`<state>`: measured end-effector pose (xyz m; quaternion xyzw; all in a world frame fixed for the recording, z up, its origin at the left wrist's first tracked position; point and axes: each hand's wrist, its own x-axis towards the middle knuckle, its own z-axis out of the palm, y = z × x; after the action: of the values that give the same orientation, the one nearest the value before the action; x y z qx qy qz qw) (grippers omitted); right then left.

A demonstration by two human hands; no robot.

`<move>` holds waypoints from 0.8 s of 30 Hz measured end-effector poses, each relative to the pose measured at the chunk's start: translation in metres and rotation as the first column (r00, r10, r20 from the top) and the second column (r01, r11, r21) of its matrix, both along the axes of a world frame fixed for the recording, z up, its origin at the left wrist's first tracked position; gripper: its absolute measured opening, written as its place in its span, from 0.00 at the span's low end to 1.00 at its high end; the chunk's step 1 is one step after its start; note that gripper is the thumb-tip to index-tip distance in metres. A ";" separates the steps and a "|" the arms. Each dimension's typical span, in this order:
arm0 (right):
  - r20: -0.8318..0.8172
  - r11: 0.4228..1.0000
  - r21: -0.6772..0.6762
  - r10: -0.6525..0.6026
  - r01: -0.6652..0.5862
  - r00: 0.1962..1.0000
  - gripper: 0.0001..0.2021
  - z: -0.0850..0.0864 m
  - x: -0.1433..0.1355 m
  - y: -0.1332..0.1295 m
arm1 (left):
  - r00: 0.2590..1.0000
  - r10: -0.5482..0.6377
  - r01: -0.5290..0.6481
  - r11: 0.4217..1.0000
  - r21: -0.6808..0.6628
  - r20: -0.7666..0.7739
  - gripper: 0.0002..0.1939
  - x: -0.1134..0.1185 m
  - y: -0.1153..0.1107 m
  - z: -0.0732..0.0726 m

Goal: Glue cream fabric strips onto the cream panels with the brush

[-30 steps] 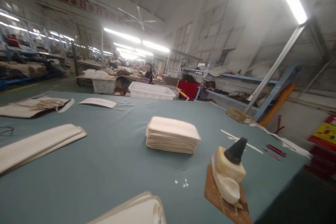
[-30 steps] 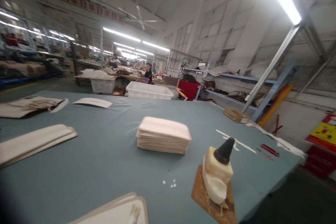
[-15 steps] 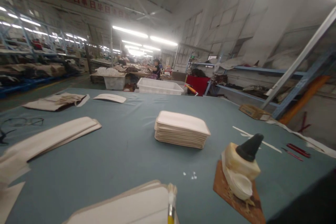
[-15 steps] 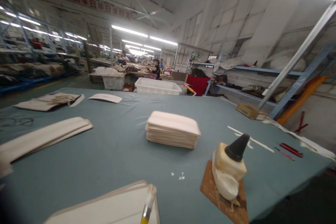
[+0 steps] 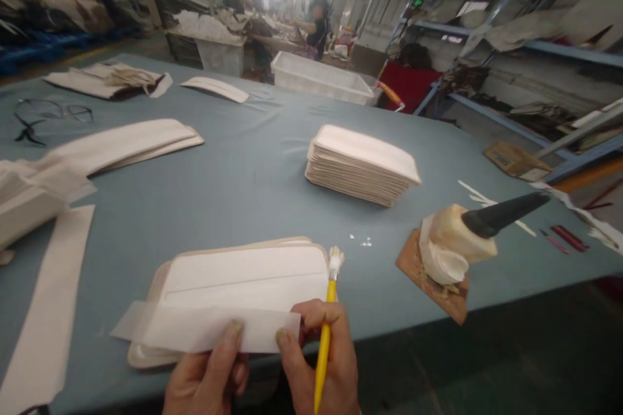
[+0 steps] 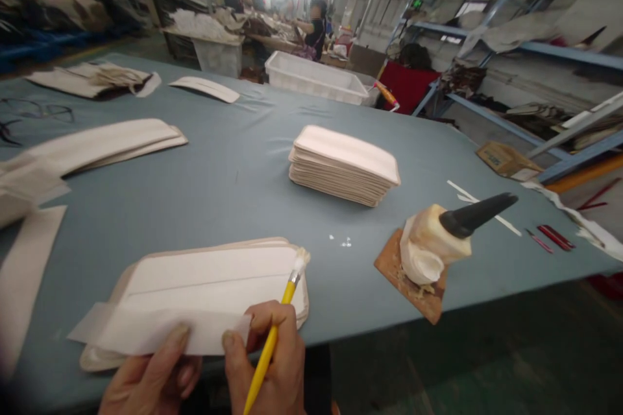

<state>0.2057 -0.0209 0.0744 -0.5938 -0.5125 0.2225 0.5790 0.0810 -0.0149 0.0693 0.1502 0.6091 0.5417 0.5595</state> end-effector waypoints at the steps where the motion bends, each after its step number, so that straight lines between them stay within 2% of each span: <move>1: 0.016 1.000 -0.002 -0.001 0.001 1.000 0.09 0.001 0.001 -0.001 | 1.000 0.003 -0.003 1.000 -0.003 0.005 0.30 0.001 0.000 0.003; 7: 0.018 1.000 -0.027 0.008 -0.007 1.000 0.10 0.008 0.000 -0.003 | 0.995 0.068 -0.065 0.997 -0.040 0.068 0.33 0.010 0.004 0.019; 13: -0.004 0.998 -0.028 -0.052 0.052 0.999 0.10 0.013 -0.004 -0.002 | 0.998 0.014 -0.012 0.999 -0.030 0.064 0.32 0.013 0.000 0.015; 19: -0.054 0.988 -0.086 -0.132 0.127 0.990 0.14 0.004 -0.003 -0.006 | 0.996 -0.049 0.048 0.999 0.021 0.078 0.37 0.019 -0.003 0.016; 21: -0.028 0.990 -0.082 -0.115 0.112 0.993 0.15 0.001 0.004 -0.004 | 0.993 -0.059 0.058 0.998 0.019 0.097 0.37 0.018 -0.001 0.019; 24: 0.070 0.999 0.015 -0.042 0.041 0.997 0.13 -0.001 0.020 0.000 | 0.993 -0.036 0.036 0.999 0.003 0.112 0.36 0.006 0.000 0.022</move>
<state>0.2254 -0.0205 0.0732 -0.6080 -0.5215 0.1858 0.5691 0.0872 -0.0153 0.0911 0.1309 0.5736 0.5395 0.6024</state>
